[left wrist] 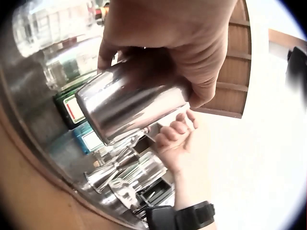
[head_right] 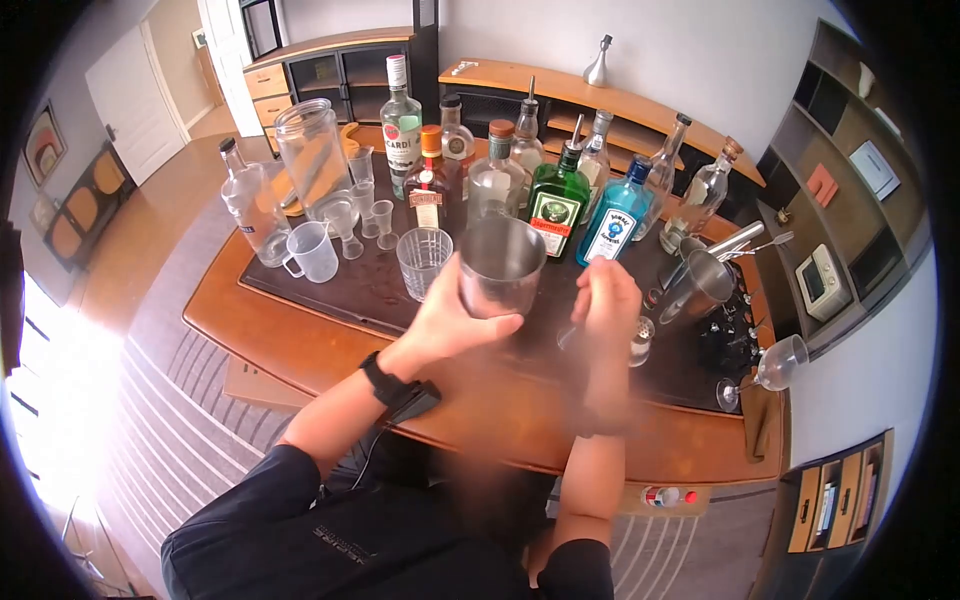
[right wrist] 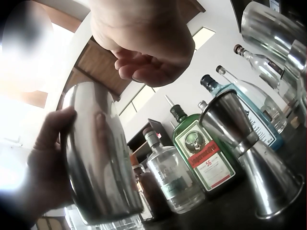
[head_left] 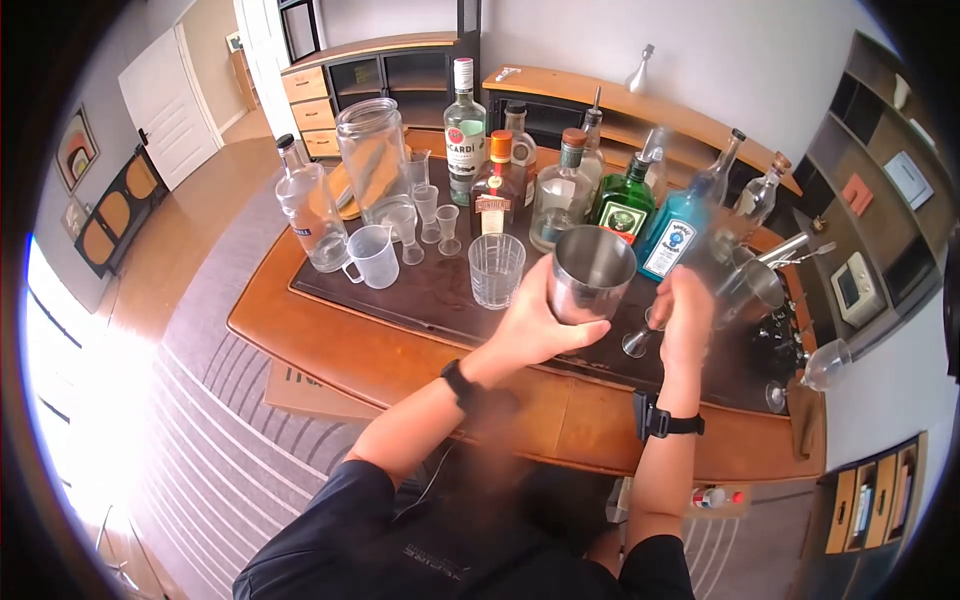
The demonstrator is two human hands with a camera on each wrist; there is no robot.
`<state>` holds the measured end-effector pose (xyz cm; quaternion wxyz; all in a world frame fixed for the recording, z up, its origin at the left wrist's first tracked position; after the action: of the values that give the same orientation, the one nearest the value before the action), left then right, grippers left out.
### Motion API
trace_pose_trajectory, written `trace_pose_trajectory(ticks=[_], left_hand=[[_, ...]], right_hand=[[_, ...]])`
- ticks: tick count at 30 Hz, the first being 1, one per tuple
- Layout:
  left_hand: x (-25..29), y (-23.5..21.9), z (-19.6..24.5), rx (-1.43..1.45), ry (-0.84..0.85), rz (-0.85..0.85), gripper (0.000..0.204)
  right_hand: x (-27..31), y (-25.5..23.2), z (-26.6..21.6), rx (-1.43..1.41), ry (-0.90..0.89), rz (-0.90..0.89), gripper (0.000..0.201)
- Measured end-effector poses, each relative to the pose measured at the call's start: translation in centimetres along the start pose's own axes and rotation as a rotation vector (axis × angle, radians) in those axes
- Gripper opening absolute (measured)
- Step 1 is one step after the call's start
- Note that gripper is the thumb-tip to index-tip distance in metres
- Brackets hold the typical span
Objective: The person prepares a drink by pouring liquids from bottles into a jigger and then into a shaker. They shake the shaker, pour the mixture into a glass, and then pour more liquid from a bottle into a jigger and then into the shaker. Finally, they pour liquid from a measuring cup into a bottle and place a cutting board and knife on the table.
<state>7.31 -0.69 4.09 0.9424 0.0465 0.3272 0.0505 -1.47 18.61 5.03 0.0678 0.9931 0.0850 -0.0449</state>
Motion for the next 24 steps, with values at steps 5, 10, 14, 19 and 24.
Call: trace_pose_trajectory(ticks=[5, 10, 14, 19, 24], left_hand=[[-1.0, -3.7, 4.5, -0.098, -0.003, -0.023, 0.082], [-1.8, -7.8, 7.0, -0.447, 0.001, 0.052, 0.083], [-1.5, -12.8, 5.4, -1.012, 0.012, 0.015, 0.097], [-1.5, -14.4, 5.8, -1.287, 0.018, -0.075, 0.095], [-1.6, -15.1, 5.8, -1.408, 0.031, -0.184, 0.09]], right_hand=[[0.9, 2.3, 1.4, 0.154, 0.17, -0.221, 0.028], [1.4, 3.2, 3.5, 0.501, 0.292, -0.42, 0.024], [1.8, 2.9, 4.9, 0.76, 0.124, -0.45, 0.02], [1.8, 2.5, 5.8, 0.963, 0.084, -0.445, 0.022], [1.6, 2.4, 6.4, 0.942, -0.004, -0.452, 0.014]])
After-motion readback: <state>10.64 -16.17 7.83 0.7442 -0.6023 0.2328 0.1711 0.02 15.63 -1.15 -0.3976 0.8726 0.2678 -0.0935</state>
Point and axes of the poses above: each hand's wrist, its own x-axis away from the middle knuckle, its own y-axis out of the palm, z = x × y, the point moved 2 cm from there along -x, towards the middle knuckle, and after that the axes turned 12 degrees about y, right-handed, at the moved point
